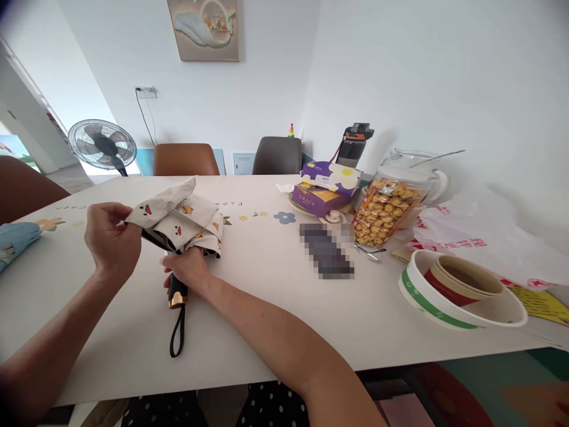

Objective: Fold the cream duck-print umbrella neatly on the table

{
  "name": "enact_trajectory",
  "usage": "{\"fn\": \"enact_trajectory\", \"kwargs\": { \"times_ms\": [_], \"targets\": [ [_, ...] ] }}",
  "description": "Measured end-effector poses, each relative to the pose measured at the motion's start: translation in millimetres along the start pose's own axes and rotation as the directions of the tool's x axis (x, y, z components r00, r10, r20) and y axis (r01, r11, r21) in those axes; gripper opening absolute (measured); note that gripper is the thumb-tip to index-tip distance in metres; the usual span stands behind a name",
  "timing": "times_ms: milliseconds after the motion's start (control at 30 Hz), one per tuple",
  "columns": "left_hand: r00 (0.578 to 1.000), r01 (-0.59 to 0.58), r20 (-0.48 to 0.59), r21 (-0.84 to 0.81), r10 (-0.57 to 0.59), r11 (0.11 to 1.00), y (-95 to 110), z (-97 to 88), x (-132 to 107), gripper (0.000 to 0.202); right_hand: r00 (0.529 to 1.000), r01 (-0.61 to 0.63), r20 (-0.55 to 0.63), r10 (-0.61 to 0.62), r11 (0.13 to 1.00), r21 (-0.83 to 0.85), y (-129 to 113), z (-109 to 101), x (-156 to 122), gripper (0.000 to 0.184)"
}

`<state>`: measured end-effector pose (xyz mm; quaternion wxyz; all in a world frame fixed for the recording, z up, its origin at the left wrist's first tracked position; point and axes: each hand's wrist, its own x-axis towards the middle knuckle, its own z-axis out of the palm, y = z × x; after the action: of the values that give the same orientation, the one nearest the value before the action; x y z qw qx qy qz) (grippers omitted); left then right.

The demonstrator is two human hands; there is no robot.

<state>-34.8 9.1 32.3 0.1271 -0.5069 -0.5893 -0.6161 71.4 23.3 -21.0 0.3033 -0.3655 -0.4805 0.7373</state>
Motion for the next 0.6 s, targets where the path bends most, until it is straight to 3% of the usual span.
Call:
{"fn": "enact_trajectory", "kwargs": {
  "times_ms": [100, 200, 333, 600],
  "targets": [
    [0.994, 0.076, 0.086, -0.152, -0.064, 0.985, 8, -3.3, 5, 0.019, 1.000, 0.002, -0.008, -0.002, 1.000, 0.002, 2, -1, 2, 0.013],
    [0.984, 0.073, 0.179, -0.324, -0.015, 0.943, 13, -9.0, 10, 0.024, 0.999, 0.032, -0.022, -0.031, 0.999, 0.029, 5, -1, 5, 0.014],
    [0.994, 0.079, 0.100, -0.468, -0.036, 0.880, 10, -17.3, 20, 0.024, 1.000, 0.002, -0.011, -0.002, 1.000, 0.010, 4, -2, 5, 0.015],
    [0.957, 0.251, -0.056, -0.342, -0.286, 0.906, -6, -19.9, 30, 0.021, 1.000, -0.023, -0.004, 0.024, 0.997, 0.078, 1, -3, 1, 0.014]
  ]
}}
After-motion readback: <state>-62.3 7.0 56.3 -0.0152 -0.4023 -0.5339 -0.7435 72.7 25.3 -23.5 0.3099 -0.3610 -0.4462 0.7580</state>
